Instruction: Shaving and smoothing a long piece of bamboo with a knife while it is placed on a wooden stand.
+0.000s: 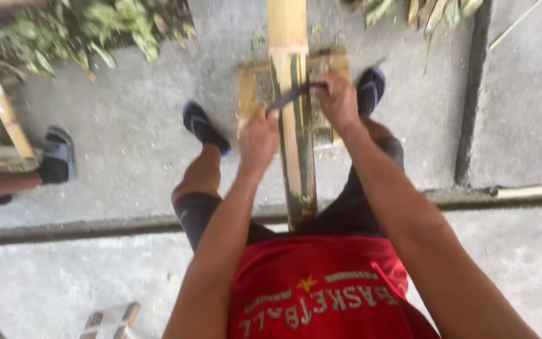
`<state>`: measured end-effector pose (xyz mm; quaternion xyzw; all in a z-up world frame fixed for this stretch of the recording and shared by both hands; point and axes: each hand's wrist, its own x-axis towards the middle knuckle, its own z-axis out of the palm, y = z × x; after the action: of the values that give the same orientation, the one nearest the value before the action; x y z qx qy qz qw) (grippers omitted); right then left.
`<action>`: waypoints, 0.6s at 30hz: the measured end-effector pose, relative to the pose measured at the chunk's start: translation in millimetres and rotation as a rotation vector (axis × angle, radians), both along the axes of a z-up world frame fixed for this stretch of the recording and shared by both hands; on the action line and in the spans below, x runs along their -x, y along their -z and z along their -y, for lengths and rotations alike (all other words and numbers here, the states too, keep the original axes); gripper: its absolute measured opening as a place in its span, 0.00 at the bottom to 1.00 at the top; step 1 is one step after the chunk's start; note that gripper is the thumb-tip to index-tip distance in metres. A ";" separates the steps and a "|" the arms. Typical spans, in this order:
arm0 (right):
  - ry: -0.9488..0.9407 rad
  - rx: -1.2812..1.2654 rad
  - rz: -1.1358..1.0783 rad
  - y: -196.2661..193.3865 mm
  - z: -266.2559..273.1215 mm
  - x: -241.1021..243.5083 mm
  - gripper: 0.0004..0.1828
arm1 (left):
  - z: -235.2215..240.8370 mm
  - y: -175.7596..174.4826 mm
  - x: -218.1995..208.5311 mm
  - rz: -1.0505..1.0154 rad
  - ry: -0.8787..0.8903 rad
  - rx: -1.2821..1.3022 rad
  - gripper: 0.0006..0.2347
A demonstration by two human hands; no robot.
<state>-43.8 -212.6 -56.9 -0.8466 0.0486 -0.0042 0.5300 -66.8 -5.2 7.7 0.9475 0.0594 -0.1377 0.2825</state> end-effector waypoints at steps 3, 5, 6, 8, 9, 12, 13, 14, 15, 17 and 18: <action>-0.035 0.071 -0.095 -9.9 1.2 -6.7 0.09 | -1.1 17.2 18.6 -0.068 -0.040 0.057 0.11; -0.031 0.043 -0.313 -21.5 3.1 -22.2 0.08 | 4.4 13.9 0.1 -0.092 0.000 0.051 0.12; -0.029 0.043 -0.315 -13.8 8.5 -29.0 0.08 | 6.9 9.4 -7.5 -0.095 0.002 0.051 0.12; -0.056 0.022 -0.212 3.1 18.3 -38.1 0.08 | 11.1 1.6 -17.7 -0.342 0.078 0.135 0.12; -0.061 0.022 -0.221 6.3 17.4 -31.3 0.08 | 9.7 3.4 -12.3 -0.351 0.073 0.135 0.12; -0.059 0.017 -0.044 7.6 14.1 -16.3 0.10 | 3.0 13.6 -0.3 -0.152 0.046 0.206 0.11; -0.059 0.052 -0.026 3.8 11.0 -6.8 0.10 | -2.3 20.7 9.7 -0.076 0.066 0.157 0.11; -0.057 0.085 -0.010 0.2 7.4 2.3 0.10 | -8.2 27.4 18.6 -0.002 0.089 0.105 0.11; -0.054 0.080 -0.019 -2.4 3.5 17.1 0.10 | -11.0 20.6 28.9 -0.011 0.093 0.102 0.11; -0.070 0.106 -0.069 -8.3 -3.1 42.6 0.06 | -14.9 8.3 48.0 -0.134 0.044 0.101 0.11; -0.071 0.106 -0.066 -3.9 -1.5 39.4 0.06 | -16.6 9.5 48.6 -0.132 0.043 0.101 0.11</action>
<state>-83.2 -211.2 -52.9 -0.8744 0.0356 0.0400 0.4823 -115.4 11.5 -1.8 0.9219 0.0507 -0.2085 0.3225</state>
